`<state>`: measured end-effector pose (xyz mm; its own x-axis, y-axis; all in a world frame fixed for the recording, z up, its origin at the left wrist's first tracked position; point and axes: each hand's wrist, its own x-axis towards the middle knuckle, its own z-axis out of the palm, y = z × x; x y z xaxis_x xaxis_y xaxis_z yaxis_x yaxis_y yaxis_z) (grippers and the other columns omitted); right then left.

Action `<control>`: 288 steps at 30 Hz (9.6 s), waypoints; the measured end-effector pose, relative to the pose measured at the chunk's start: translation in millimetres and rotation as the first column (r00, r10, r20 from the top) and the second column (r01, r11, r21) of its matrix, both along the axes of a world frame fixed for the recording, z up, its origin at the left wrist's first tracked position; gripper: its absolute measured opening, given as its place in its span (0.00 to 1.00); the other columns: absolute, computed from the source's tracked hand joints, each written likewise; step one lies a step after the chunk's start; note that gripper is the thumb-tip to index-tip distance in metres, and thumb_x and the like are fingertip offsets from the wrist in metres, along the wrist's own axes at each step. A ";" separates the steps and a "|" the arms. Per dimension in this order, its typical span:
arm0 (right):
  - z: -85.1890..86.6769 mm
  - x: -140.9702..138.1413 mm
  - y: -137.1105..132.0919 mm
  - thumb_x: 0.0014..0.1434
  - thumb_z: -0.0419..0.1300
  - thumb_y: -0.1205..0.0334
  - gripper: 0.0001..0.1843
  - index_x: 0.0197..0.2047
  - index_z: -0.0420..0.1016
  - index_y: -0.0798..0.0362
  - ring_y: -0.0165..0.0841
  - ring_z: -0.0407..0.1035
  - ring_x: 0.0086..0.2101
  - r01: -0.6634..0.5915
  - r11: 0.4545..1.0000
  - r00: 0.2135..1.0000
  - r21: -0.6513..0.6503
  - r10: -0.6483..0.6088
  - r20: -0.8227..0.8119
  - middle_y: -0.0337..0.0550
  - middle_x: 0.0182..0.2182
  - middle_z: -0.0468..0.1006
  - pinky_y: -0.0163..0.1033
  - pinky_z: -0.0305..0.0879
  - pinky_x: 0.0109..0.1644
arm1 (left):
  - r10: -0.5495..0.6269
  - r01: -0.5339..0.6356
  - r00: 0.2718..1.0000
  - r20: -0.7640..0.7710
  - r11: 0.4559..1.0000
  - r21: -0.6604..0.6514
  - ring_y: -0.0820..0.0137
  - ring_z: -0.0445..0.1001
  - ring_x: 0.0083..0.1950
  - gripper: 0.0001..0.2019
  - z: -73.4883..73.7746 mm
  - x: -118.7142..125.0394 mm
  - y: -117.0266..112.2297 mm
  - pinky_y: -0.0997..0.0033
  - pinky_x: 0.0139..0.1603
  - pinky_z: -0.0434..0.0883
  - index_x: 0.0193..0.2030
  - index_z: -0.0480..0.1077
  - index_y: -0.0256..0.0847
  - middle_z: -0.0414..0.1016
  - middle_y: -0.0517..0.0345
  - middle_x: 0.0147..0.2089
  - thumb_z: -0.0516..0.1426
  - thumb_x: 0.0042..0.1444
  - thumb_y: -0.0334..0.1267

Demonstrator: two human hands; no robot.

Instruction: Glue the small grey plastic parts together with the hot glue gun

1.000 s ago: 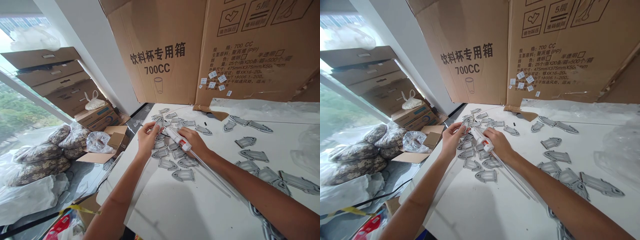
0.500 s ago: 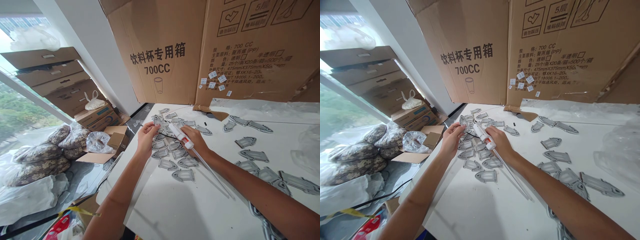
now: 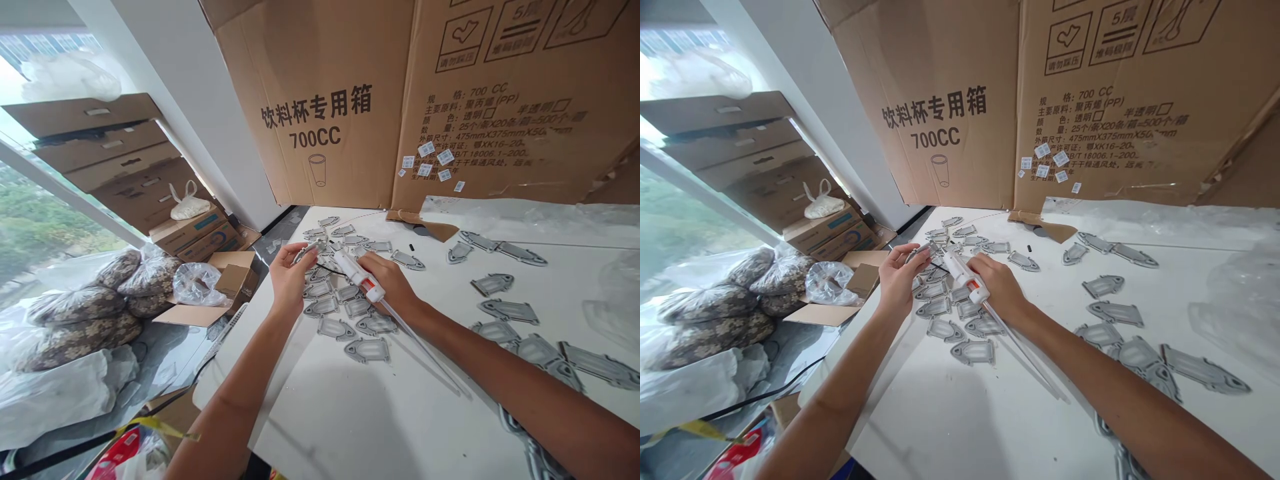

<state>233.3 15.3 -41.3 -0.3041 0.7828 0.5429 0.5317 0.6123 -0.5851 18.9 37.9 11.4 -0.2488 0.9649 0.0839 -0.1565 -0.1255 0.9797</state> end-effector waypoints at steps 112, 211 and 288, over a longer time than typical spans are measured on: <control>9.0 -1.1 -4.8 0.53 0.58 0.65 0.12 0.24 0.57 0.48 0.31 0.58 0.23 0.038 0.998 0.982 -0.054 -0.027 0.187 0.39 0.22 0.68 0.38 0.47 0.30 | -0.017 0.025 0.996 -0.082 0.995 0.095 0.67 0.75 0.45 0.13 0.8 13.1 -9.0 0.68 0.41 0.81 0.37 0.79 0.40 0.77 0.56 0.40 0.73 0.47 0.39; 60.2 41.3 35.1 0.64 0.61 0.33 0.25 0.35 0.75 0.48 0.33 0.69 0.31 0.082 0.948 0.677 -0.307 -0.279 -0.681 0.41 0.30 0.74 0.38 0.68 0.35 | -0.480 0.853 0.267 -0.836 0.521 -0.027 0.59 0.78 0.52 0.13 1.3 49.5 -49.7 0.60 0.54 0.73 0.52 0.76 0.47 0.81 0.52 0.50 0.64 0.60 0.38; 40.8 8.8 7.3 0.65 0.64 0.48 0.21 0.28 0.61 0.47 0.35 0.60 0.29 0.066 0.994 0.971 -0.082 -0.083 -0.225 0.37 0.27 0.65 0.41 0.56 0.35 | -0.115 0.115 0.990 0.087 0.993 0.006 0.64 0.84 0.45 0.19 3.8 -8.7 -7.0 0.67 0.49 0.79 0.39 0.74 0.39 0.81 0.55 0.43 0.74 0.48 0.45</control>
<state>242.1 22.6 -0.5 -0.1187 0.8387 0.5315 0.4217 0.5271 -0.7378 10.3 30.9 15.2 -0.1427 0.9874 0.0682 -0.2545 -0.1032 0.9616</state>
